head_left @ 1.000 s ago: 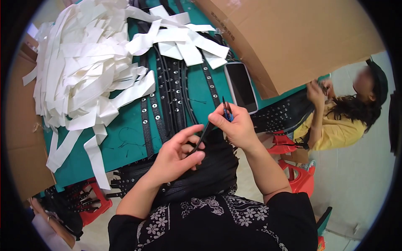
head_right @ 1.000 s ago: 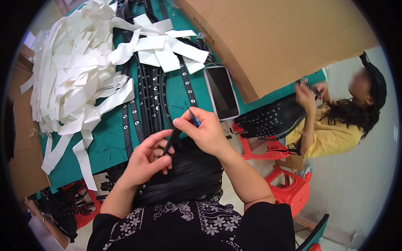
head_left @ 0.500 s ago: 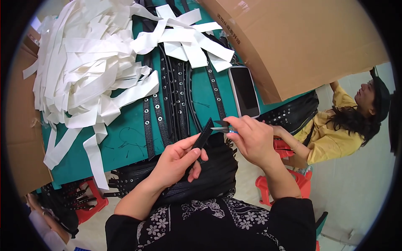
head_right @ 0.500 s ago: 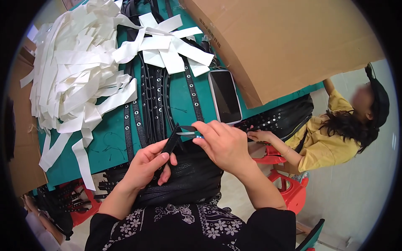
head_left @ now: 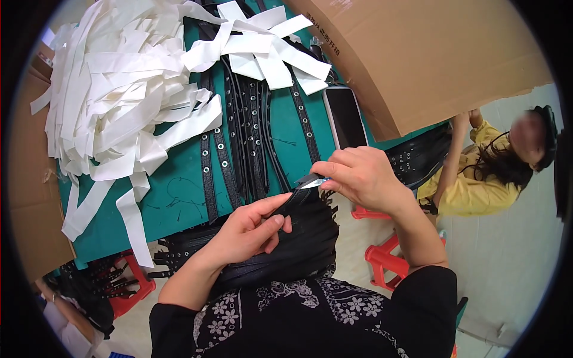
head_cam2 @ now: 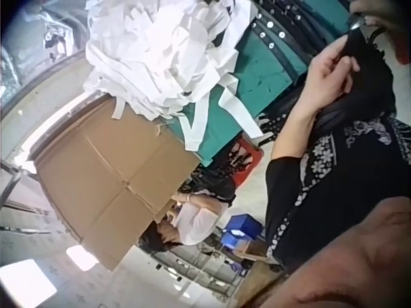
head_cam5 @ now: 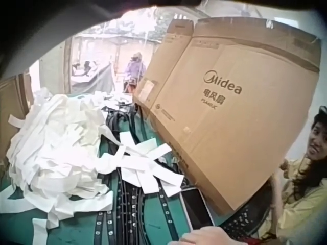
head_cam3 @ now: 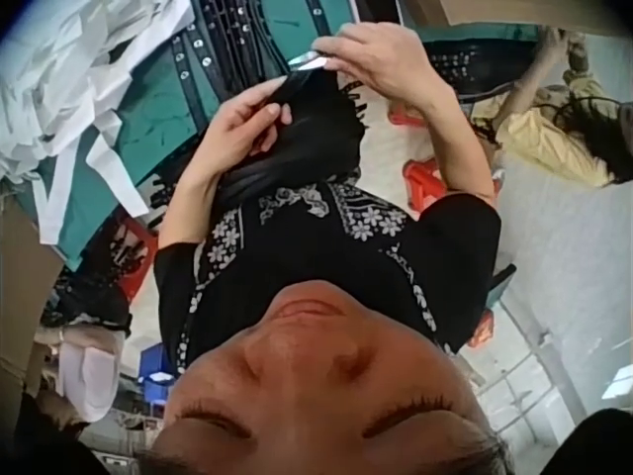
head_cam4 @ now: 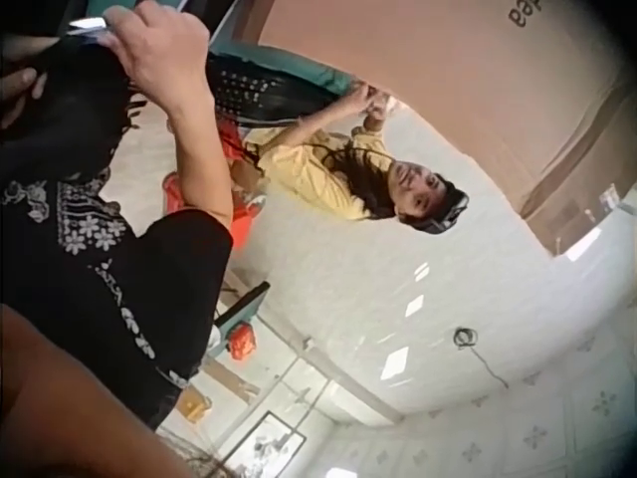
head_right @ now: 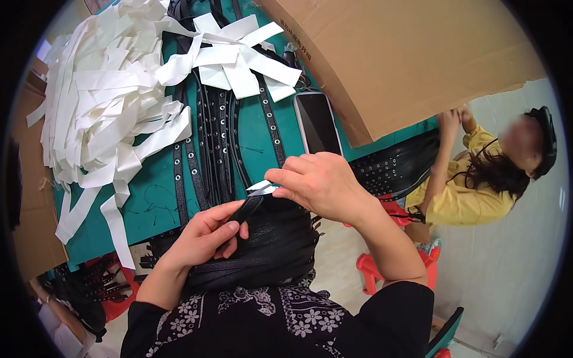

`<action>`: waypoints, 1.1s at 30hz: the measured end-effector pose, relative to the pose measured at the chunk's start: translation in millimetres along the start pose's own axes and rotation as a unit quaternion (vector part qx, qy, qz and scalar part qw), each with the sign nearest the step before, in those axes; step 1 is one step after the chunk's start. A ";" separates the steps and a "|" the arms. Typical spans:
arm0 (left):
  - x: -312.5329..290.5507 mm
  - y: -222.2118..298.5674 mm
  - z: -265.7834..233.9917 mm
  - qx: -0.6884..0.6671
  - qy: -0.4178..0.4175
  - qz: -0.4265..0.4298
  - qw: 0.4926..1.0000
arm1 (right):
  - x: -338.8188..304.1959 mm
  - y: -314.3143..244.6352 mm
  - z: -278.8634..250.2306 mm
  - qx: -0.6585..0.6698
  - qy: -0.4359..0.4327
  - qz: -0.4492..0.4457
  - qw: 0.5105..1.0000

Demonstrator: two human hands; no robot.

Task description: Assembling or finishing leather belts by using a hand tool to manipulate small components at a factory workbench.

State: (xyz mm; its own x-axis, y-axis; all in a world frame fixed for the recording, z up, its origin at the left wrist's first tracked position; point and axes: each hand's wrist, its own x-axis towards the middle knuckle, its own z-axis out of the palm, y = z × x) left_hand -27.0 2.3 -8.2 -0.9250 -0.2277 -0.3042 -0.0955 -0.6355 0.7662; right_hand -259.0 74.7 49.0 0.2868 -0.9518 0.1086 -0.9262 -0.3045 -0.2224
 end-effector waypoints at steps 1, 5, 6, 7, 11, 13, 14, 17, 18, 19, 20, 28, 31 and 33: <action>0.1 -1.4 -1.3 0.006 -0.005 -0.001 1.000 | 0.5 2.5 -0.5 0.001 0.000 0.001 1.000; -1.0 7.8 -1.0 0.035 -0.004 -0.035 0.999 | 0.2 9.1 -2.3 0.016 -0.005 -0.031 0.999; -1.3 7.2 -1.0 0.035 -0.002 -0.034 0.999 | 0.8 10.1 -2.4 0.012 -0.009 -0.035 0.999; -1.5 5.4 -0.4 0.025 -0.002 -0.033 0.999 | 0.3 9.3 -2.1 0.012 -0.008 -0.037 0.999; -1.1 2.6 -1.7 0.010 -0.002 -0.022 1.000 | -0.7 1.2 -1.8 0.011 -0.009 -0.006 1.000; -0.4 3.1 -2.4 0.019 -0.002 -0.020 1.000 | -0.2 0.0 -1.6 0.007 -0.014 0.001 1.000; -0.4 3.1 -1.8 0.027 -0.003 -0.019 0.999 | 0.5 -0.9 -1.6 0.010 -0.008 -0.004 1.000; -0.9 4.0 -2.1 0.043 -0.003 -0.017 0.999 | 1.1 1.1 -1.2 0.013 -0.004 -0.012 1.000; -0.9 3.7 -2.1 0.042 -0.002 -0.017 0.999 | 1.2 1.7 -0.8 0.011 -0.004 -0.018 1.000; -0.9 3.3 -2.0 0.038 -0.006 -0.018 0.999 | 0.6 1.4 -0.8 0.012 -0.005 -0.018 1.000; -0.4 3.4 -2.7 0.034 -0.010 -0.018 0.999 | 0.9 1.4 -1.1 0.010 -0.003 -0.017 1.000; 1.6 3.2 -4.2 0.035 -0.014 -0.028 0.999 | 0.4 5.8 -1.1 -0.006 -0.004 -0.025 1.000; 1.5 3.1 -5.1 0.016 -0.014 -0.035 0.999 | 0.8 6.8 0.5 -0.004 0.018 -0.039 0.999; 2.8 4.9 -4.8 -0.009 -0.008 -0.039 0.999 | 0.3 3.6 -1.5 0.011 0.090 0.063 0.994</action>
State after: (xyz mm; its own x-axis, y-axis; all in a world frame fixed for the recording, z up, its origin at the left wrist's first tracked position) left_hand -28.3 -4.9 -8.1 -0.9207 -0.1657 -0.3534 -0.1607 -0.6641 0.7302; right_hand -262.7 73.4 49.7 0.1190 -0.9607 0.2507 -0.9458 -0.1865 -0.2660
